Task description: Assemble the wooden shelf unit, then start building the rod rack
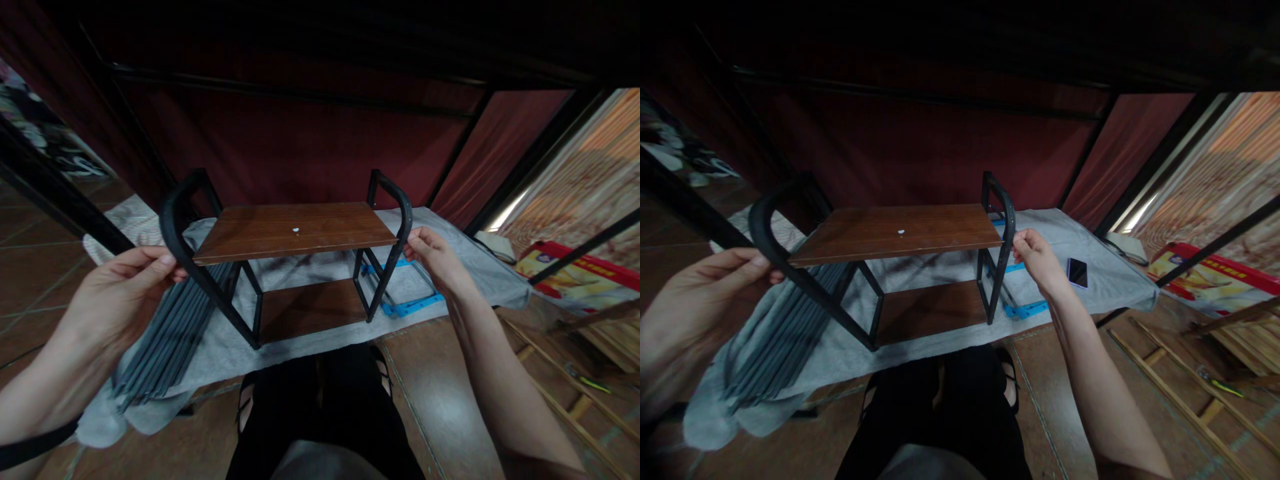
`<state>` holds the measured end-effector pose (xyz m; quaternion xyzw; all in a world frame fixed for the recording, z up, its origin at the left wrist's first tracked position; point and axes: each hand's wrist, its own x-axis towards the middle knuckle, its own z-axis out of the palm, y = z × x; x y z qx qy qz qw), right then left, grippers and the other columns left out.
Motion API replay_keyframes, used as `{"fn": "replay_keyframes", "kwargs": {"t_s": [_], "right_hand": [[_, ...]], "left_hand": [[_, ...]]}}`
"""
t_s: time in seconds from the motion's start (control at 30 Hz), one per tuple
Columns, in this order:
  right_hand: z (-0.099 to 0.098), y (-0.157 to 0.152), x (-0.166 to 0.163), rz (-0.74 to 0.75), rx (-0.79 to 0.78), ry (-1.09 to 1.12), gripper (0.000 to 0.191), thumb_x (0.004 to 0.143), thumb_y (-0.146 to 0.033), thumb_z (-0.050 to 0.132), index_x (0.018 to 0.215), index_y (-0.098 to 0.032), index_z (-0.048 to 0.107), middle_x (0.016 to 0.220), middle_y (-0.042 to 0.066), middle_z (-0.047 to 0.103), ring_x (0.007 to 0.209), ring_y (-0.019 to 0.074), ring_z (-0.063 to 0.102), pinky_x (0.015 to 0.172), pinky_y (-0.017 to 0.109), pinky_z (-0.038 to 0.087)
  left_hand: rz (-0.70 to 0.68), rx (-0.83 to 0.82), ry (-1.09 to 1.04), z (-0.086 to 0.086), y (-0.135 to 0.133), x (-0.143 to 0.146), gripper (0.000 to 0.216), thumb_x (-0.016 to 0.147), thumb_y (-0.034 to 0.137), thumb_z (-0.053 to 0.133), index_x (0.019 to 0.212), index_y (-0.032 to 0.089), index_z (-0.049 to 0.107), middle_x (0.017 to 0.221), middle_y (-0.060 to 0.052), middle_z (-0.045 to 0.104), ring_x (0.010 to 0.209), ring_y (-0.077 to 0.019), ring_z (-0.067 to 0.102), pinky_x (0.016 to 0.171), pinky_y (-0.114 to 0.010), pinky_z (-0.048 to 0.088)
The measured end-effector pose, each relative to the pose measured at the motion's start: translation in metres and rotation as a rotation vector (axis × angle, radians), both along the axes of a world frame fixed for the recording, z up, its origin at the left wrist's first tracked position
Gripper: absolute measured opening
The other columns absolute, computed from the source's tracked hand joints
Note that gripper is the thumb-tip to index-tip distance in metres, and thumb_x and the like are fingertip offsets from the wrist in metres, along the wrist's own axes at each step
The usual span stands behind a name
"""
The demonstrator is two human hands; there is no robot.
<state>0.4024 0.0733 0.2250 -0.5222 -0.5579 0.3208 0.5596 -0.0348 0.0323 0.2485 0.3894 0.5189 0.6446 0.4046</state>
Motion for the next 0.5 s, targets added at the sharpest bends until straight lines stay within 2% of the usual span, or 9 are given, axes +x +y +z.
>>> {"fn": "replay_keyframes", "kwargs": {"t_s": [0.3,0.5], "right_hand": [[0.008,0.011,0.005,0.004,-0.108,-0.052,0.04,0.074,-0.058,0.073,0.071,-0.024,0.053,0.059,-0.003,0.057,0.052,0.0114,0.049,0.048,0.024,0.039],[0.01,0.006,0.007,0.038,-0.101,-0.015,0.039,0.072,-0.057,0.075,0.074,-0.023,0.057,0.063,-0.002,0.059,0.055,0.0114,0.051,0.052,0.024,0.042]], "left_hand": [[0.049,-0.04,-0.013,0.006,-0.005,0.009,0.014,0.069,0.006,0.069,0.076,0.018,0.068,0.064,0.0,0.064,0.057,-0.0128,0.058,0.047,-0.017,0.051],[0.034,-0.028,-0.025,0.006,-0.004,0.007,0.014,0.068,0.007,0.068,0.077,0.017,0.069,0.064,-0.001,0.064,0.058,-0.0125,0.057,0.048,-0.017,0.051]]}}
